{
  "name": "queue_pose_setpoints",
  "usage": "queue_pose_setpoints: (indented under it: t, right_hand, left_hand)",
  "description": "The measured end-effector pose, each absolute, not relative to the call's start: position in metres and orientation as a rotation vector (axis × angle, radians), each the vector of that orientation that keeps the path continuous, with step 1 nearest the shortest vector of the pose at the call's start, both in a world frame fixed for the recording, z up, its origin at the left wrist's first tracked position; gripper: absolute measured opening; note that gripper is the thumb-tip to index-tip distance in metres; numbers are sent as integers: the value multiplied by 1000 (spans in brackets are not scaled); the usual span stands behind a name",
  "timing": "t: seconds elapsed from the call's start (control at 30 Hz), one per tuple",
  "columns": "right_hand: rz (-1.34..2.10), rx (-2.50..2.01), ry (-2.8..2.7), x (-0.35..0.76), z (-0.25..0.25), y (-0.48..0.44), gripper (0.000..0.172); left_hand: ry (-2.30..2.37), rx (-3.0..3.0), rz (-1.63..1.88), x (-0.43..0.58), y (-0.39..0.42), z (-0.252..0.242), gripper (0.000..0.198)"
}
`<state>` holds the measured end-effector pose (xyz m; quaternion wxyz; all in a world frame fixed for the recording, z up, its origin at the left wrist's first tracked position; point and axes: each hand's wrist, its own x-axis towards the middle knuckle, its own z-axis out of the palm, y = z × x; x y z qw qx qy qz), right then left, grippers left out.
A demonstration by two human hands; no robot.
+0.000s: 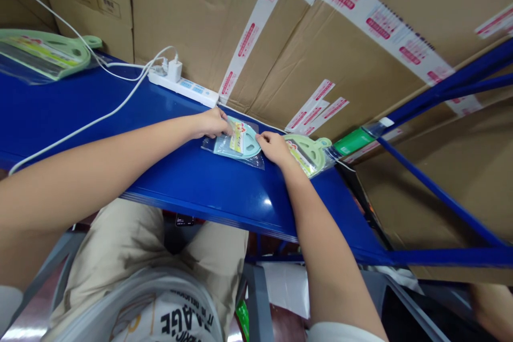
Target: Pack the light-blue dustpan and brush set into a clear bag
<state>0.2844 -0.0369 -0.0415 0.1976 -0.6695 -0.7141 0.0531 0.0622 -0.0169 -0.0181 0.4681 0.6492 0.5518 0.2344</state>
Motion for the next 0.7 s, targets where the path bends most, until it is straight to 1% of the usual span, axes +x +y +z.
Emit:
queue_pose_setpoints:
  t: [0.13,0.27,0.5,0.6,0.7]
  right_hand:
    - [154,-1886,-1996,284,-40,-38,32]
    - [161,-1890,-1999,282,-37,-41,32]
    - [103,-1949,-1974,284,-36,-40,40]
    - [81,-1970,-1974,288,-35,-39,41]
    - [80,-1990,-1968,290,-35,-39,37]
  left_hand:
    - [1346,1665,555,60,-16,-20,64]
    - [1292,1741,575,56,-12,-22,71]
    - [1215,1792,556,41,0,-22,76]
    - [1177,1819,544,39,1,-23,76]
    - [1169,1820,532,43,-5,-21,71]
